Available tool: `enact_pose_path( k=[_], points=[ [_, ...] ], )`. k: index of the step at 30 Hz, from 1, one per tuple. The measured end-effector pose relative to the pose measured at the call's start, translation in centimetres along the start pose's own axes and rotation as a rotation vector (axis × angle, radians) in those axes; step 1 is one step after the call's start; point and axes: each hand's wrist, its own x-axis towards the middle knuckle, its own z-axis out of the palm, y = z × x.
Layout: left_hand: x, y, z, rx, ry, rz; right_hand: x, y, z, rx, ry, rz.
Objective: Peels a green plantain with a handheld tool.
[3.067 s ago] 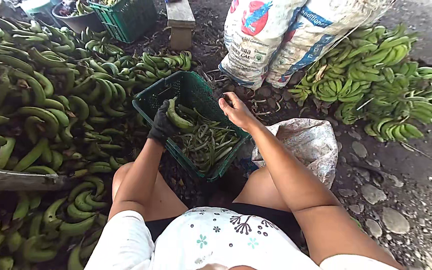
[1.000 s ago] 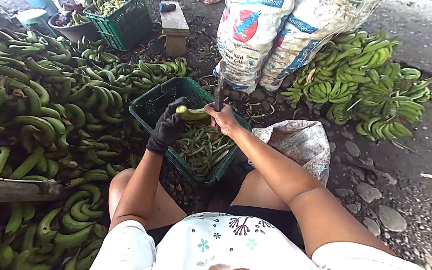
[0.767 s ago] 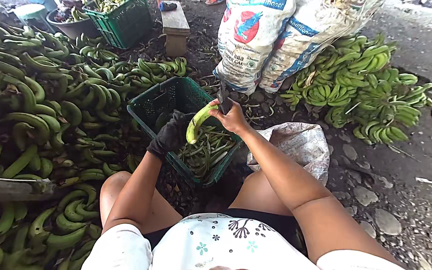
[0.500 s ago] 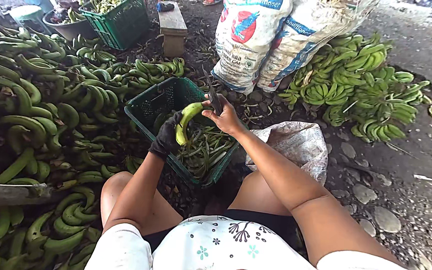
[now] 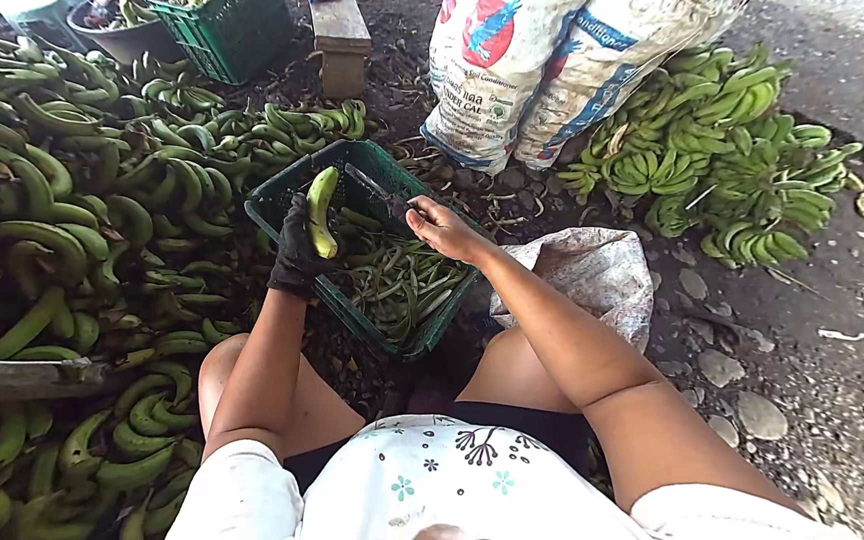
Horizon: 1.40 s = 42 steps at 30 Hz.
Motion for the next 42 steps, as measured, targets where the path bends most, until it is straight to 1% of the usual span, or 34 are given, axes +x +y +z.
enact_pose_path(
  k=[3, 11, 15, 18, 21, 25, 33, 39, 42],
  points=[
    [-0.2, 0.1, -0.3, -0.022, 0.012, 0.021, -0.1, -0.1, 0.1, -0.014, -0.017, -0.005],
    [-0.5, 0.3, 0.0, -0.047, 0.083, -0.008, -0.2, -0.6, -0.4, -0.053, 0.000, -0.019],
    [-0.5, 0.6, -0.2, 0.029, 0.042, 0.045, -0.4, -0.6, -0.9, -0.045, 0.031, -0.029],
    [-0.6, 0.9, 0.0, 0.013, 0.042, 0.069, -0.4, -0.2, -1.3, -0.012, 0.044, -0.041],
    [-0.5, 1.0, 0.0, -0.013, 0.013, 0.049, -0.4, -0.3, -1.6, 0.027, 0.052, -0.046],
    [-0.4, 1.0, -0.1, 0.039, 0.019, 0.039, -0.5, -0.5, -1.6, 0.051, 0.060, -0.053],
    [-0.4, 1.2, 0.4, 0.058, 0.053, 0.012, -0.6, -0.7, -1.7, -0.008, 0.034, -0.026],
    [-0.6, 1.4, 0.9, 0.125, 0.093, 0.025, -0.6, -1.0, -1.7, -0.050, 0.040, -0.015],
    [-0.4, 1.5, 0.7, 0.101, 0.094, 0.019, -0.7, -1.1, -1.6, -0.083, 0.015, -0.010]
  ],
)
